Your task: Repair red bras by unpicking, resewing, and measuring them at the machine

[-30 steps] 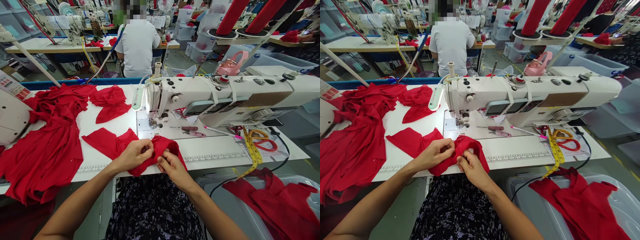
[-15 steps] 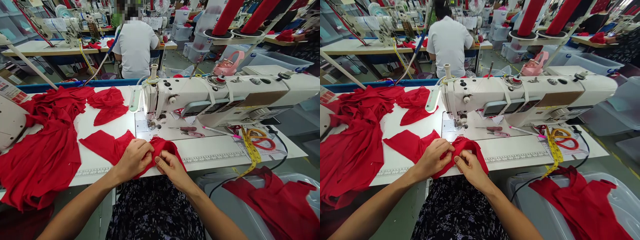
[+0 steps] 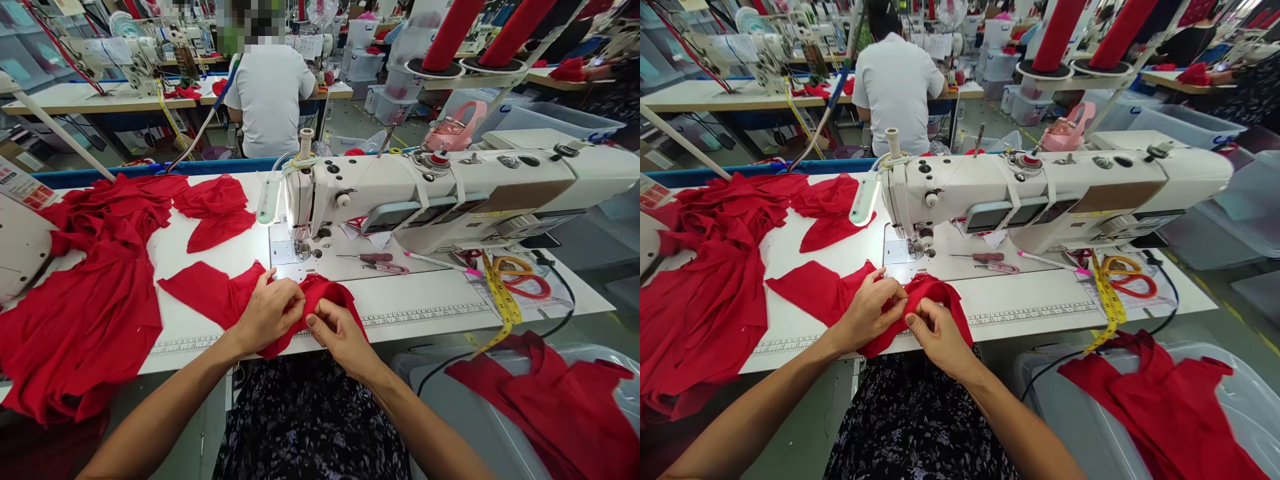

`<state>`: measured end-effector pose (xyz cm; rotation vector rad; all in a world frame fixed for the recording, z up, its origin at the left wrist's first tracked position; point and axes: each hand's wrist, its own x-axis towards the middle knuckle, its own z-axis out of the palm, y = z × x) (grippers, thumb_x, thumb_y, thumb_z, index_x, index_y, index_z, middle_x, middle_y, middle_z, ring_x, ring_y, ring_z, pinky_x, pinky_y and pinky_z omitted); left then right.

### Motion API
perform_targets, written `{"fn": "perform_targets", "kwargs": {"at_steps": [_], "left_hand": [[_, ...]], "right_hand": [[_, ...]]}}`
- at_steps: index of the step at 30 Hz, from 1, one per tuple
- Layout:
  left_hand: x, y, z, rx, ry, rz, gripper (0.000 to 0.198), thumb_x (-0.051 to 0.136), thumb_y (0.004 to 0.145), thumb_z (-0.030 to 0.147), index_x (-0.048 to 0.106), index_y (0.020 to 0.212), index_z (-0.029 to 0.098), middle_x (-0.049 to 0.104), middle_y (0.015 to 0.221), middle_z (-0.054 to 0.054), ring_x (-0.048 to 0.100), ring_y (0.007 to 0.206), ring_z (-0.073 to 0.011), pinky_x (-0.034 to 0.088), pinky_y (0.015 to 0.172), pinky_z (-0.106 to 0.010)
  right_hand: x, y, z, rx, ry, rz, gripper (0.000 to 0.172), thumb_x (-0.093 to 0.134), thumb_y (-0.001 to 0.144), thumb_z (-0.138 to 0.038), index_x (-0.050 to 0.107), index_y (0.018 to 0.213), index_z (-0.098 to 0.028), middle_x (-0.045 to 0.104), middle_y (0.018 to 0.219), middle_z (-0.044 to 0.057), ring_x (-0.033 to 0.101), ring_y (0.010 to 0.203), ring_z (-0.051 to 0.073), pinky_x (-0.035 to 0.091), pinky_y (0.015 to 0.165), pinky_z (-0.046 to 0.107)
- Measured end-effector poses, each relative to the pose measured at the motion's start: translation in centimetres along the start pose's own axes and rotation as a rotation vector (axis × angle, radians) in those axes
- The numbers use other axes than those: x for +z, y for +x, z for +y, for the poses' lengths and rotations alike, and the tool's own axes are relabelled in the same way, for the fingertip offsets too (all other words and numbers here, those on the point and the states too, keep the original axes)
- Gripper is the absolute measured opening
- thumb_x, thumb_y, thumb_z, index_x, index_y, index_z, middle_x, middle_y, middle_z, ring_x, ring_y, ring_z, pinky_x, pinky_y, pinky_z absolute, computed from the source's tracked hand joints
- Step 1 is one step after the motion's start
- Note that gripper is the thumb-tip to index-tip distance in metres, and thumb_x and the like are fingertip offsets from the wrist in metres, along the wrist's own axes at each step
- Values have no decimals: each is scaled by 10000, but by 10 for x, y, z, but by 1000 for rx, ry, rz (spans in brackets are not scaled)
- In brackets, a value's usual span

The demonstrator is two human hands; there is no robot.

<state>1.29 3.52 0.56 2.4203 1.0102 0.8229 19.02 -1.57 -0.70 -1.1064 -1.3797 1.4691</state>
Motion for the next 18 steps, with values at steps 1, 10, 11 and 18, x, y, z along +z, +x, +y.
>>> {"fn": "perform_targets", "kwargs": {"at_steps": [1, 10, 11, 18], "left_hand": [[2, 0, -2, -22, -24, 5, 128, 492, 934, 167, 507, 810, 194, 524, 692, 74, 500, 644, -100, 292, 1128, -498], [11, -2, -4, -90, -87, 31, 134, 484, 925, 185, 503, 792, 199, 544, 699, 68, 510, 640, -107, 247, 1151, -537], [10, -2, -4, -84, -97, 24, 136, 481, 932, 188, 505, 798, 199, 555, 710, 64, 515, 648, -107, 242, 1152, -536], [-12, -6, -2, 41, -78, -85, 137, 459, 997, 203, 585, 946, 217, 625, 879, 14, 565, 857, -152, 223, 1144, -526]], "right_hand": [[0, 0, 0, -11, -29, 3, 352, 588, 929, -485, 462, 759, -203, 372, 675, -47, 315, 612, 105, 252, 549, 260], [5, -1, 5, -77, -150, 65, 369, 529, 950, -503, 441, 750, -206, 379, 692, -39, 337, 642, 117, 291, 573, 266], [6, -2, 4, -77, -165, 75, 374, 520, 951, -510, 438, 746, -208, 384, 684, -40, 342, 631, 115, 295, 562, 263], [-16, -22, -32, -415, -843, 104, 149, 530, 984, -295, 600, 896, -198, 644, 816, 21, 559, 732, 146, 418, 678, 289]]}}
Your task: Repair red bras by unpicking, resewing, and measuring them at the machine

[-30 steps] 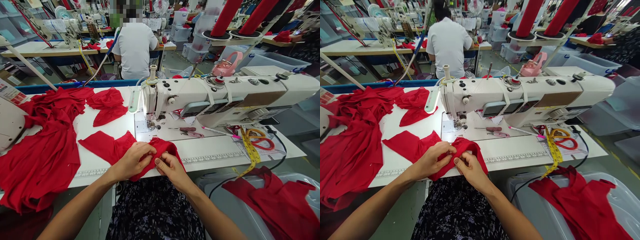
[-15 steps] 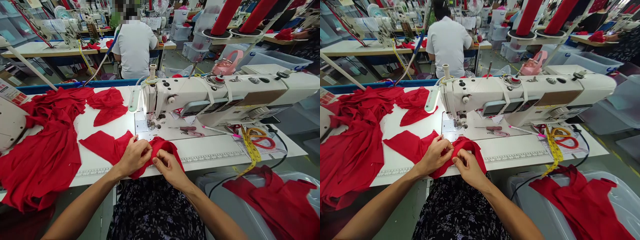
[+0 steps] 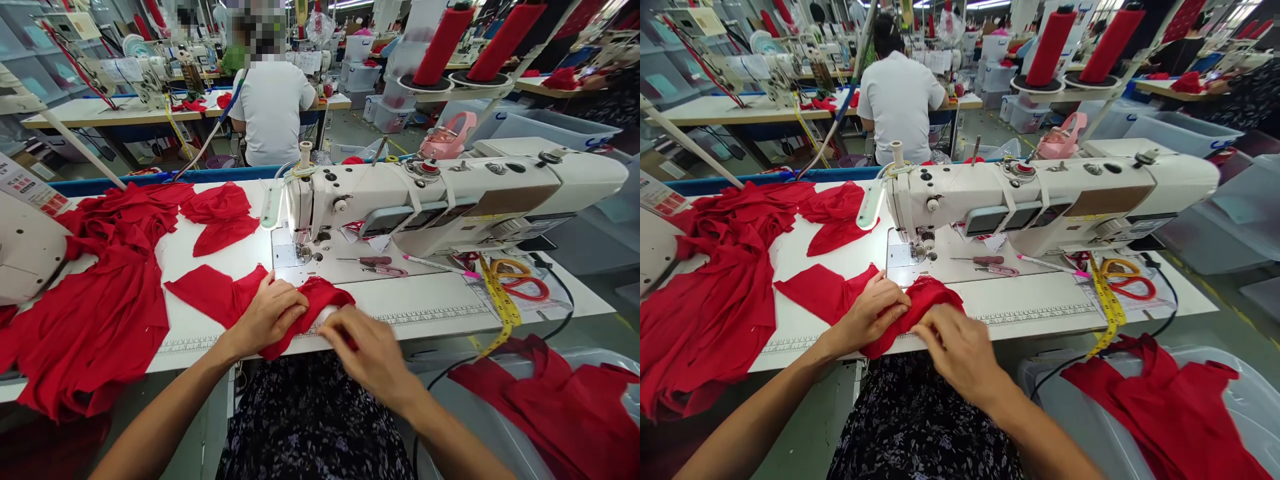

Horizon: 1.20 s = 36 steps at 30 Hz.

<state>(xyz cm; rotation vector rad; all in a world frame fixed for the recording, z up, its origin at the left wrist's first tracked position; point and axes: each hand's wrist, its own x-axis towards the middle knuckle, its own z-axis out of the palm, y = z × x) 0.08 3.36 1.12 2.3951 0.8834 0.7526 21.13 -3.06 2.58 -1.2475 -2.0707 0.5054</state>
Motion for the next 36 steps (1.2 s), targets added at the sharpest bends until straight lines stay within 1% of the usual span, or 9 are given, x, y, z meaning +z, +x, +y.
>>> {"fn": "perform_targets", "kwargs": {"at_steps": [1, 2, 4, 9, 15, 20, 24, 32, 36], "left_hand": [[-1, 0, 2, 13, 7, -18, 142, 459, 999, 200, 593, 958, 221, 626, 885, 14, 566, 856, -151, 234, 1140, -520], [-2, 0, 4, 23, 10, -27, 145, 461, 1000, 198, 599, 965, 225, 627, 889, 15, 569, 852, -150, 246, 1135, -514], [-1, -1, 10, 14, 24, 15, 131, 473, 1000, 202, 601, 1003, 231, 637, 924, 3, 578, 888, -160, 308, 1105, -487], [12, -24, 35, -111, 172, 356, 173, 547, 974, 237, 556, 1147, 224, 630, 1037, -58, 560, 975, -209, 449, 876, -387], [28, -45, 44, -236, 218, 420, 297, 669, 915, 310, 542, 1168, 221, 642, 1029, -54, 559, 968, -225, 419, 877, -394], [26, -39, 32, -271, 155, 335, 214, 667, 915, 308, 582, 1094, 228, 631, 885, -12, 549, 874, -204, 398, 862, -383], [20, -36, 29, -291, 130, 245, 283, 657, 913, 379, 581, 1142, 231, 596, 866, -13, 520, 868, -210, 392, 829, -387], [0, -21, 21, -251, -161, 74, 47, 600, 902, 246, 626, 886, 210, 603, 1000, -39, 531, 962, -204, 437, 887, -401], [-24, -14, 21, -256, -478, -65, 126, 592, 923, 278, 574, 831, 194, 603, 858, -19, 552, 791, -145, 475, 724, -290]], "right_hand": [[-8, 2, 2, -87, -146, 59, 109, 544, 975, -261, 617, 1030, -201, 672, 970, 59, 587, 876, 184, 437, 784, 330], [-13, 5, 5, -165, -248, 69, 190, 551, 966, -230, 595, 1148, -203, 663, 1101, 86, 577, 1000, 219, 429, 875, 376], [-19, 11, 13, -266, -312, -11, 274, 541, 946, -165, 554, 1217, -197, 642, 1171, 98, 544, 1077, 243, 408, 944, 418], [-16, 17, 26, -185, -92, -10, 201, 501, 853, -23, 528, 936, -205, 591, 880, 26, 513, 839, 177, 420, 756, 314], [-18, 12, 25, -137, 86, -59, 226, 489, 842, -4, 505, 923, -214, 538, 867, 4, 488, 793, 140, 379, 692, 269], [-30, 16, 21, -100, 78, -180, 235, 526, 812, -25, 530, 937, -223, 534, 842, -14, 485, 767, 129, 369, 677, 261], [-36, 18, 15, -79, 47, -275, 177, 647, 836, -200, 551, 984, -226, 580, 873, -10, 517, 762, 134, 390, 685, 269], [-36, 18, 21, -75, 114, -266, 63, 586, 936, -248, 599, 992, -222, 631, 870, 9, 559, 769, 133, 430, 683, 258], [-42, 21, 21, 8, 224, -243, 84, 611, 911, -236, 627, 992, -219, 659, 905, 24, 591, 788, 142, 472, 692, 260]]}}
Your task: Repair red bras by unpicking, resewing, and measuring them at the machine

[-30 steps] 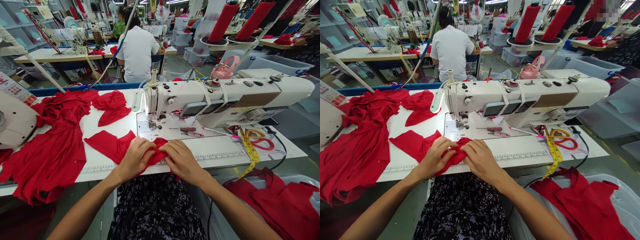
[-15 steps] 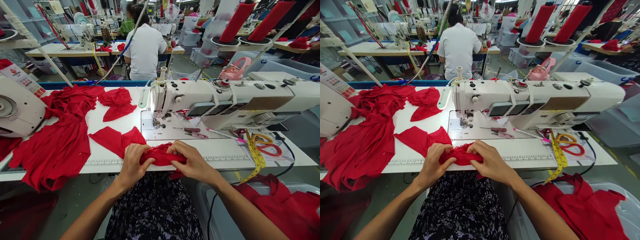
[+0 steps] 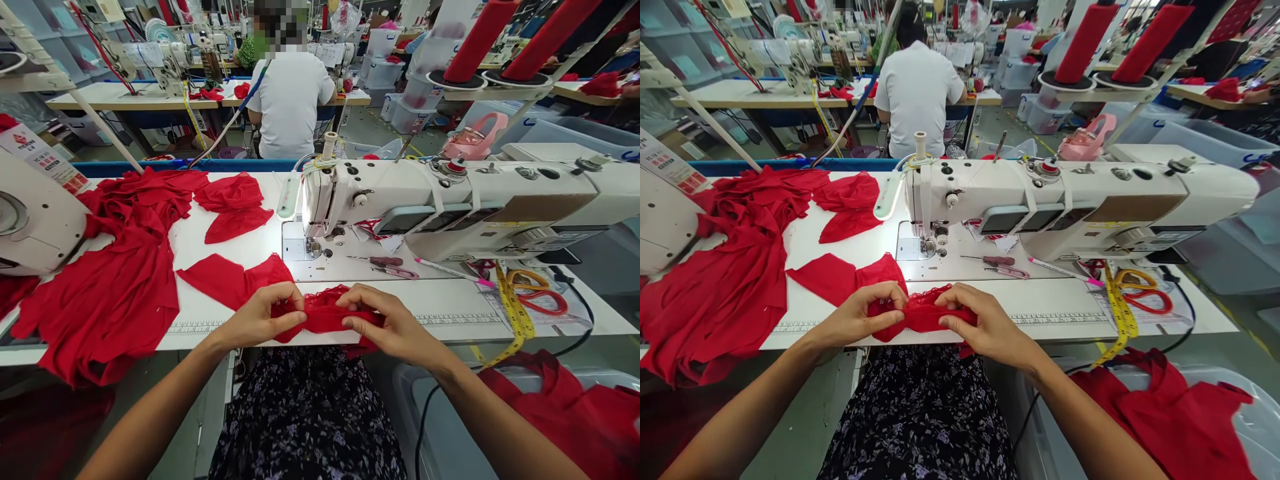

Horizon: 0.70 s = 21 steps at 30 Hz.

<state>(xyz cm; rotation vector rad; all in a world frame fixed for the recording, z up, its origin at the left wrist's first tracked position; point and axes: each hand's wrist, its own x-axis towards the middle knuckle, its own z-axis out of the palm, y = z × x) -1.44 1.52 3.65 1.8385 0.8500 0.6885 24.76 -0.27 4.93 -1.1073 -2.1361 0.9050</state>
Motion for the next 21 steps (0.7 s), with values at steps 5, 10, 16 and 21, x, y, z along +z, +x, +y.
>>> {"fn": "perform_targets", "kwargs": {"at_steps": [5, 10, 16, 21], "left_hand": [[-15, 2, 15, 12, 97, -36, 94, 555, 950, 248, 626, 912, 200, 623, 851, -12, 541, 757, -129, 445, 670, -270], [-8, 3, 17, 48, 262, 32, 103, 534, 950, 218, 629, 913, 206, 582, 801, 8, 499, 722, -123, 412, 664, -275], [-1, 3, 17, 72, 346, 29, 105, 500, 967, 222, 594, 923, 215, 572, 801, 10, 491, 727, -133, 411, 726, -313], [-1, 1, 17, 126, 374, 13, 117, 468, 997, 251, 577, 962, 228, 590, 878, -15, 520, 823, -162, 428, 790, -338]], "right_hand": [[-2, 4, 1, 25, 67, 12, 148, 598, 925, -229, 646, 1065, -235, 664, 955, 28, 609, 835, 153, 501, 711, 273], [9, 3, 1, -132, -37, 102, 230, 578, 949, -218, 635, 1169, -256, 584, 1068, 66, 579, 979, 182, 521, 802, 319], [15, 7, -9, -216, -246, 126, 182, 611, 937, -256, 629, 1117, -251, 558, 1144, 85, 536, 1068, 219, 499, 912, 405], [13, 13, -10, -233, -356, 89, 132, 603, 939, -277, 616, 1065, -237, 557, 1214, 90, 514, 1113, 234, 470, 936, 431]]}}
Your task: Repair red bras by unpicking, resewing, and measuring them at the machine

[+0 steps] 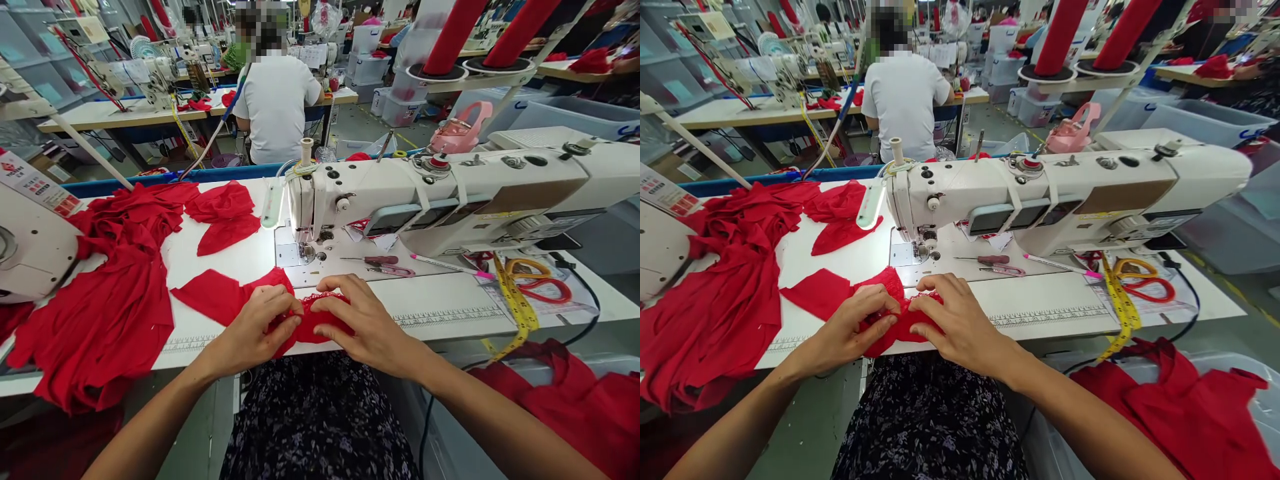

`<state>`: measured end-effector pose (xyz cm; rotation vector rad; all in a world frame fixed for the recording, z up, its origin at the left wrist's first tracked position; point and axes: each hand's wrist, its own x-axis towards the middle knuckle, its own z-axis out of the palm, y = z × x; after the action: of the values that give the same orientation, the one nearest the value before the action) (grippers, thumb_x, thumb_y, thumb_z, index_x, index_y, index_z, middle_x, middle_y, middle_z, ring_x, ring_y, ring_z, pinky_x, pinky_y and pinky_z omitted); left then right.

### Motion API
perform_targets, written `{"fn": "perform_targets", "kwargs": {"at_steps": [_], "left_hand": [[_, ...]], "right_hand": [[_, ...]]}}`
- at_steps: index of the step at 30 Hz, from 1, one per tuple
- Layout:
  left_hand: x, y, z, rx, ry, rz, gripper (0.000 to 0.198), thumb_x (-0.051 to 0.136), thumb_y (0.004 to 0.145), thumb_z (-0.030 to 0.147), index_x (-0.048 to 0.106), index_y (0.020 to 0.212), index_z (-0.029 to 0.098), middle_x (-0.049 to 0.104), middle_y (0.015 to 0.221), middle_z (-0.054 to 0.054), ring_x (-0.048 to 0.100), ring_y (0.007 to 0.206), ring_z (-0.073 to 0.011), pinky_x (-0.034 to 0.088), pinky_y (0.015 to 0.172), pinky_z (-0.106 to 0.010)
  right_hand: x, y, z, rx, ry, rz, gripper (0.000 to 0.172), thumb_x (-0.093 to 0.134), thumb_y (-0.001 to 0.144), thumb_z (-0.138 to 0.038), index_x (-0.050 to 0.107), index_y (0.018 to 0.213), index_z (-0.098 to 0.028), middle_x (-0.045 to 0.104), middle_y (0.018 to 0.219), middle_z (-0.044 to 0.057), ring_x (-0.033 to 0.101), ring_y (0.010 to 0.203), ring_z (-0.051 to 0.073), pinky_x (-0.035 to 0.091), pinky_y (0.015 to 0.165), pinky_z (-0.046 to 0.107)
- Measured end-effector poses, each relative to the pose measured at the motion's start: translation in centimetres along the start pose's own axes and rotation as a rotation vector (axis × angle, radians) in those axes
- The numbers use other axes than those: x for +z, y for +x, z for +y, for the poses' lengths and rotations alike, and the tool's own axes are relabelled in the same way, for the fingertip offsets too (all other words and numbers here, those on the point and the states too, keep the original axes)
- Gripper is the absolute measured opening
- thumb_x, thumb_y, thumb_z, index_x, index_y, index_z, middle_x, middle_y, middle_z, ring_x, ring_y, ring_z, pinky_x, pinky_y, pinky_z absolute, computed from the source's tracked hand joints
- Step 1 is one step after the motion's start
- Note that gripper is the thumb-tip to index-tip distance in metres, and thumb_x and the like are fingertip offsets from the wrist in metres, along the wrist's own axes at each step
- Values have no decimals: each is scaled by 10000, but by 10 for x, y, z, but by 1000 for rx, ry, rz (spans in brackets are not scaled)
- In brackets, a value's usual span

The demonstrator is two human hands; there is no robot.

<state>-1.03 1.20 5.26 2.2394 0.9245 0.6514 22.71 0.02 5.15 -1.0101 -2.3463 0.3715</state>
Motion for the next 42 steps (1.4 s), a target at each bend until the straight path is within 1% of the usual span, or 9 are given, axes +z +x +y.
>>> {"fn": "perform_targets", "kwargs": {"at_steps": [4, 8, 12, 21, 25, 27, 31, 36, 42], "left_hand": [[0, -2, 0, 11, -6, -5, 118, 461, 1001, 256, 575, 989, 232, 593, 955, -40, 534, 923, -186, 451, 827, -344], [0, -2, 2, -9, -11, -3, 119, 445, 1003, 242, 556, 961, 233, 596, 963, -35, 531, 911, -183, 444, 847, -360], [0, -1, 3, 0, -7, 22, 110, 451, 995, 233, 557, 966, 240, 608, 918, -19, 535, 860, -174, 446, 822, -358], [5, -3, -1, -19, -63, 39, 110, 477, 986, 259, 569, 940, 221, 601, 867, -13, 524, 804, -160, 434, 775, -327], [7, -4, 2, -47, -99, 49, 104, 475, 987, 244, 568, 948, 217, 596, 871, -10, 521, 811, -157, 431, 778, -315], [10, -6, 4, -39, -91, 68, 111, 463, 993, 241, 566, 962, 218, 593, 868, -12, 523, 816, -160, 434, 770, -315], [27, -12, 2, 52, 113, 200, 18, 530, 966, 233, 545, 970, 224, 590, 815, 7, 527, 771, -159, 448, 898, -400], [51, -28, -8, 312, 531, 474, 197, 604, 871, 82, 580, 977, 246, 627, 747, 44, 559, 698, -139, 352, 1096, -556], [58, -32, -12, 580, 649, 689, 191, 584, 838, 44, 611, 762, 217, 614, 663, 63, 615, 670, -123, 316, 1141, -616]], "right_hand": [[-5, 5, -2, 12, -8, -69, 103, 629, 922, -293, 574, 888, -213, 567, 1191, 77, 502, 1128, 231, 446, 955, 429], [-7, 8, -6, 22, 105, -144, 106, 642, 919, -307, 587, 952, -222, 562, 1214, 66, 495, 1153, 214, 446, 970, 399], [-5, 7, -6, 13, 101, -104, 76, 554, 968, -253, 592, 913, -217, 608, 1161, 56, 525, 1099, 199, 423, 951, 394], [-3, 7, -2, 18, 182, -52, 153, 516, 951, -192, 544, 803, -220, 619, 743, -26, 530, 726, 138, 390, 809, 341], [1, 5, -3, 46, 168, -19, 152, 525, 940, -175, 516, 794, -217, 571, 695, -42, 481, 661, 124, 402, 820, 338], [4, 2, -4, 25, 108, -10, 76, 514, 963, -187, 555, 904, -211, 609, 753, -27, 511, 693, 129, 409, 841, 348], [9, -6, -4, -107, -113, 54, 226, 492, 980, -153, 568, 1182, -219, 704, 936, 23, 603, 844, 164, 404, 952, 407], [14, -23, -3, -262, -335, 116, 253, 537, 922, -66, 618, 1098, -228, 739, 970, 24, 631, 873, 171, 393, 1016, 464], [27, -37, 3, -399, -411, 244, 181, 617, 879, -88, 650, 1028, -184, 749, 964, 46, 649, 929, 184, 439, 970, 465]]}}
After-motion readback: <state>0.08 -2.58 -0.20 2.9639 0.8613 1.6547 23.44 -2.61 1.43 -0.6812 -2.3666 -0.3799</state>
